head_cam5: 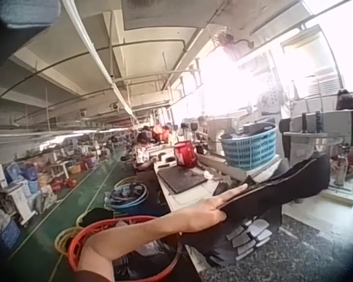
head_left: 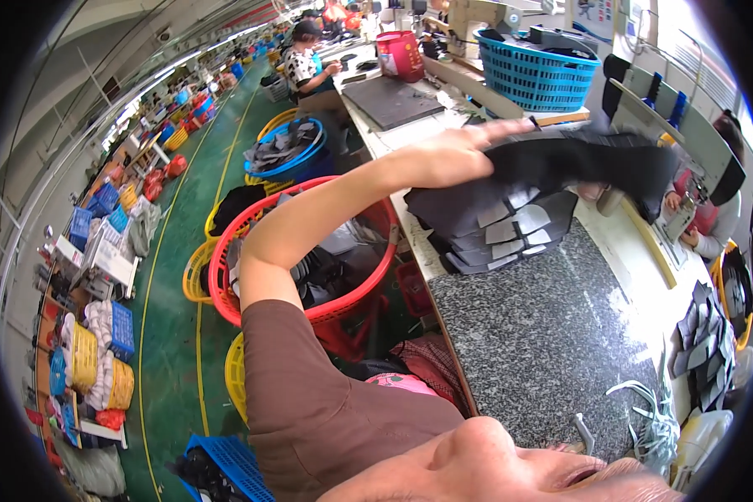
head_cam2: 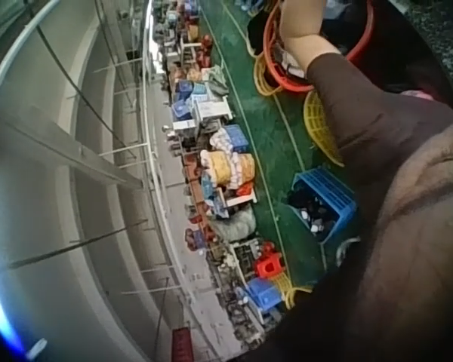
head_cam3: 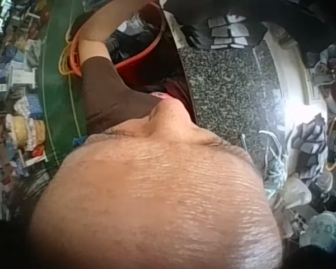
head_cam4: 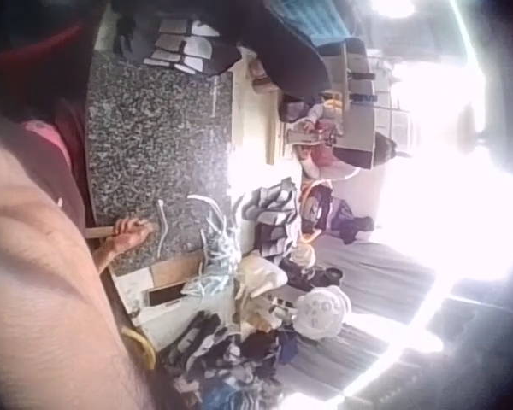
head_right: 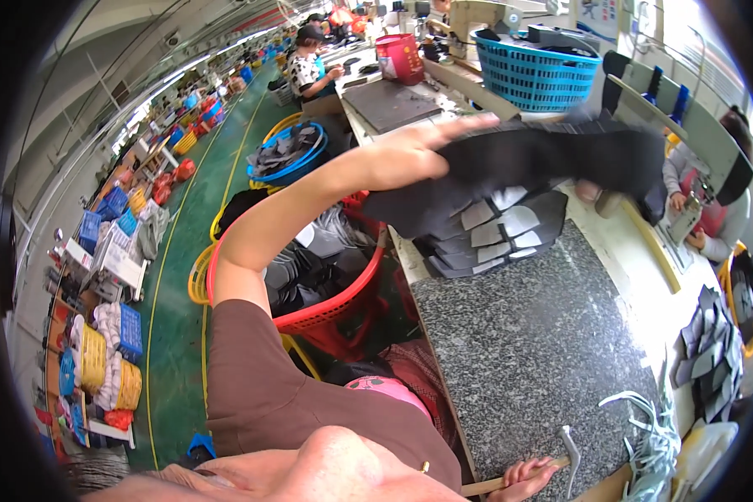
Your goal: Hammering and assembling shoe upper components at a manufacturing workstation.
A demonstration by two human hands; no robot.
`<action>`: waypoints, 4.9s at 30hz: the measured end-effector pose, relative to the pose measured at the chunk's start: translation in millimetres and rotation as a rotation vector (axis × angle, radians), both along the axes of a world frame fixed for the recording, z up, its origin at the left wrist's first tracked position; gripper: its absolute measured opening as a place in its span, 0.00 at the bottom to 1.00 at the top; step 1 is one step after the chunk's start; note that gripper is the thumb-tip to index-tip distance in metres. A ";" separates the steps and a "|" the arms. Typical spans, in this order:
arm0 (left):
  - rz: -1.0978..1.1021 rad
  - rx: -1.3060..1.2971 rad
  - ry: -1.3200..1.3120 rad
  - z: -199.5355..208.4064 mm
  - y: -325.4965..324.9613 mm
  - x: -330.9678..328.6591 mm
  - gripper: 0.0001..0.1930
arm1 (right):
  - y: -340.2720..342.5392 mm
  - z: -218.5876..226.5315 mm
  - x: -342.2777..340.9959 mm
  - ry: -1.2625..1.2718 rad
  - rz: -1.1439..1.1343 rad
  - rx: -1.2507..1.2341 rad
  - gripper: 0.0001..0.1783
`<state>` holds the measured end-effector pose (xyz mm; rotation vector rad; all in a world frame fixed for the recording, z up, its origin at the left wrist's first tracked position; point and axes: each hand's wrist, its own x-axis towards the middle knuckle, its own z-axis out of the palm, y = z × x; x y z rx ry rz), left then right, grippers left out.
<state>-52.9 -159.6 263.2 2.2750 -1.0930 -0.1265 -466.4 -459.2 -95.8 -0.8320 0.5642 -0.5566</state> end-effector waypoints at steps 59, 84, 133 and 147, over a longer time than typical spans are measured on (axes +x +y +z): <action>-0.638 -0.173 -0.365 -277.9 -309.6 -90.6 0.64 | 33.6 26.8 6.4 0.034 -0.268 -0.047 0.19; 1.015 0.560 -0.366 -342.3 307.8 -66.9 0.75 | -43.0 -58.0 -41.8 0.003 -0.018 -0.206 0.23; 0.720 -0.500 -1.174 -48.1 117.7 -105.7 0.19 | 33.7 26.6 5.8 -0.014 -0.182 -0.165 0.20; -0.640 -0.129 -0.434 -225.1 -217.1 -185.7 0.44 | 35.8 24.8 -6.4 -0.109 -0.222 -0.048 0.19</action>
